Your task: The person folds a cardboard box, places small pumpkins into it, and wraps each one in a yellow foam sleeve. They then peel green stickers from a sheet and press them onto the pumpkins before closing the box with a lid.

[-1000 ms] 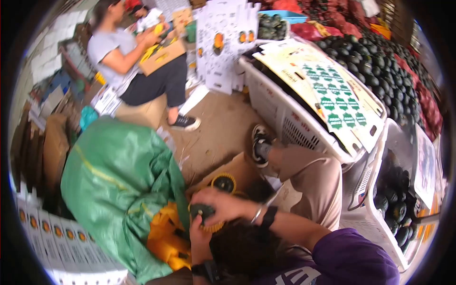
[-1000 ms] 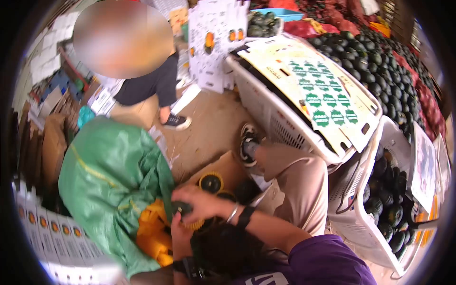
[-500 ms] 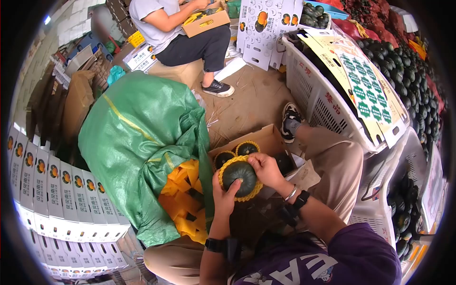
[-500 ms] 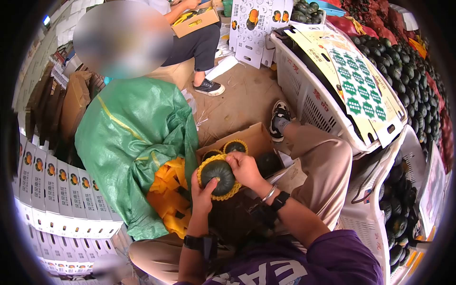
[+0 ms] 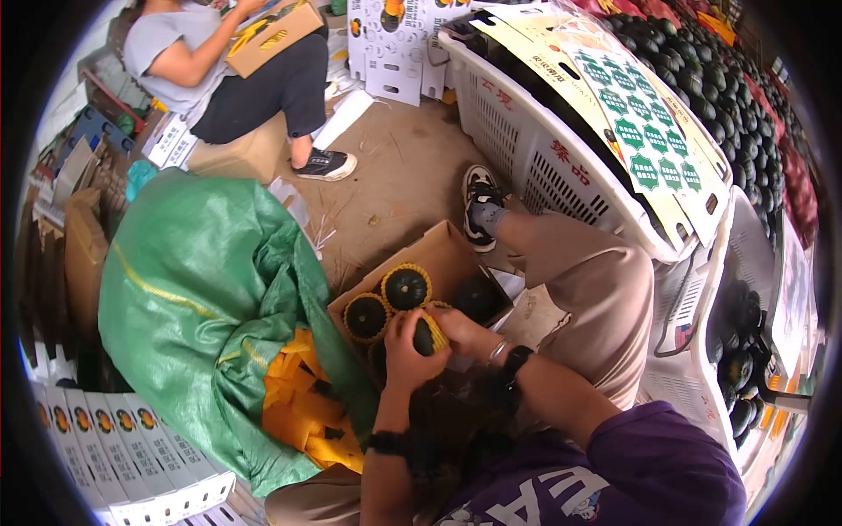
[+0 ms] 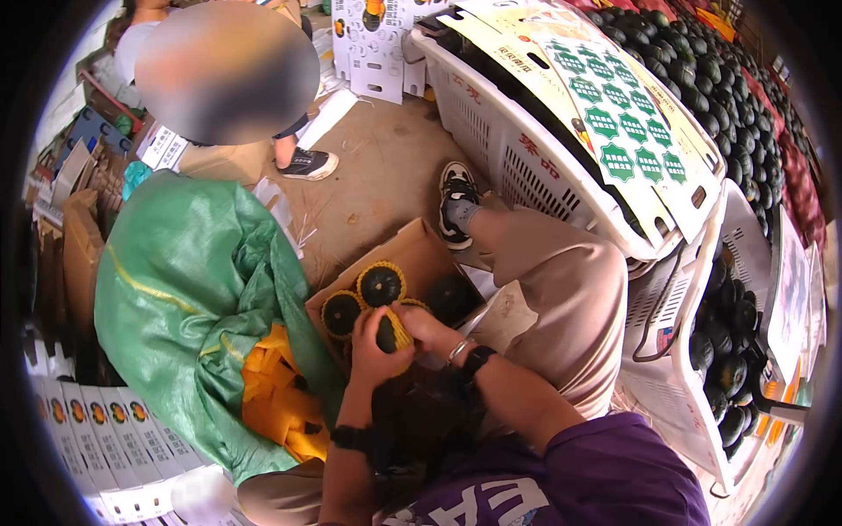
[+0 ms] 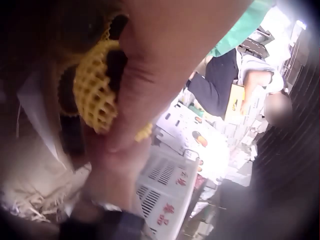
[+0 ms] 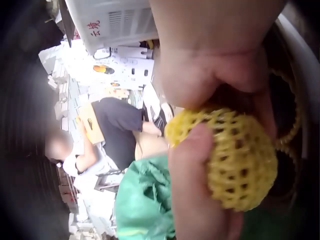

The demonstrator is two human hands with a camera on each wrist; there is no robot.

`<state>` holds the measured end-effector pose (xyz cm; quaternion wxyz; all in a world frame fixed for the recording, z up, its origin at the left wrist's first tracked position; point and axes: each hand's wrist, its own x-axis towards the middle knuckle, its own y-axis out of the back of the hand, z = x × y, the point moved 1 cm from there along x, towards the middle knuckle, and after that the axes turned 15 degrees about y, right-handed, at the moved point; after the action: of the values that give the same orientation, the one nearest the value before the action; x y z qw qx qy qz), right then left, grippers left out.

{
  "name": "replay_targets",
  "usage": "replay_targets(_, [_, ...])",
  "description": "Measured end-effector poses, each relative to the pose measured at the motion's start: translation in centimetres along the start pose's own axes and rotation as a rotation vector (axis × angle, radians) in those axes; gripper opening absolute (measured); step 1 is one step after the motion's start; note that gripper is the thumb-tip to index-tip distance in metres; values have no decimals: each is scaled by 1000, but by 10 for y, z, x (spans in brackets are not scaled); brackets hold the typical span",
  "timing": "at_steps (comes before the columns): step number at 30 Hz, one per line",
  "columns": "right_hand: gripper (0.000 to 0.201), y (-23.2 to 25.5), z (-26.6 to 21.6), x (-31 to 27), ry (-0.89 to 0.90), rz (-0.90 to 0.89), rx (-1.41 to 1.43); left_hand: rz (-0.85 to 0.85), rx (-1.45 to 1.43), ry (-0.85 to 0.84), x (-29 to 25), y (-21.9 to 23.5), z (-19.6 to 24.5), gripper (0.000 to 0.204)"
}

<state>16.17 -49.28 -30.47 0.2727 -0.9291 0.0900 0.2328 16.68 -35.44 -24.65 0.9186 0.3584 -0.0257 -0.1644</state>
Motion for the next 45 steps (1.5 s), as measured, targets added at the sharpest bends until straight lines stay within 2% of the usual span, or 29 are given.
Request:
replay_targets(2, [37,24,-6,31,257,4,-375,42,-188,120,42,-21,-36,67])
replay_targets(3, [35,25,-30,27,187,163,-501,64,-425,275,66,-36,-43,67])
replay_targets(4, [35,38,-29,36,186,168,-507,89,-665,433,91,-55,-49,68])
replay_targets(6, [41,62,-16,48,434,269,-1594,-37,-985,448,132,-78,-26,68])
replay_targets(8, [38,55,-14,39,426,187,-1678,148,-473,281,162,-102,-14,69])
replay_targets(9, [35,52,-14,38,412,119,-1761,217,-434,254,173,-120,-9,70])
replay_targets(10, [35,59,-4,49,411,92,-1768,213,-322,255,181,-130,-8,71])
replay_targets(12, [35,76,17,68,158,159,-1666,142,128,216,173,-137,-10,74])
replay_targets(15, [35,69,-12,57,103,131,-1610,-54,364,274,174,-135,-6,69])
replay_targets(19, [33,96,-20,82,341,74,-1426,-115,498,350,181,-144,-13,72])
replay_targets(22, [43,74,-27,88,840,182,-1190,150,262,-25,143,-97,-34,52])
replay_targets(24, [56,71,-12,89,752,72,-1537,307,-136,54,94,-44,-61,36])
replay_targets(25, [63,70,-8,89,694,29,-1658,439,-181,237,62,-10,-73,26])
replay_targets(26, [63,62,-7,88,713,20,-1649,525,-137,489,24,33,-85,22])
replay_targets(27, [64,56,-8,85,629,65,-1626,758,71,634,-6,71,-100,19])
replay_targets(28, [65,50,-12,81,548,116,-1603,957,98,610,-37,97,-145,19])
replay_targets(29, [64,36,-15,74,564,167,-1525,1150,83,819,-57,111,-178,20])
replay_targets(30, [63,23,-19,64,661,135,-1474,1188,282,772,-83,112,-243,22])
replay_targets(31, [63,12,-22,51,758,117,-1421,1017,797,902,-98,106,-259,33])
replay_targets(32, [57,-3,-29,35,771,36,-1333,665,852,871,-106,100,-276,35])
replay_targets(34, [42,-23,-34,7,967,-195,-1258,493,717,757,-103,95,-289,40])
replay_targets(36, [40,-35,-41,-24,868,-298,-1286,454,490,686,-83,104,-282,46])
replay_targets(37, [39,-35,-38,-34,823,-328,-1227,144,743,862,-87,110,-257,40])
replay_targets(39, [41,-39,-39,-52,609,-461,-1253,-165,1009,989,-85,115,-250,33])
replay_targets(40, [41,-40,-37,-58,617,-428,-1260,41,863,1013,-80,131,-228,37])
replay_targets(41, [47,-45,-33,-64,596,-524,-1251,324,517,966,-78,142,-194,41])
replay_targets(42, [54,-52,-30,-70,571,-625,-1238,464,156,871,-80,148,-158,45])
replay_targets(44, [60,-75,-39,-94,554,-626,-1121,416,-207,673,-85,145,-62,53])
replay_targets(45, [68,-81,-43,-104,533,-641,-1007,293,-65,418,-90,136,-26,55])
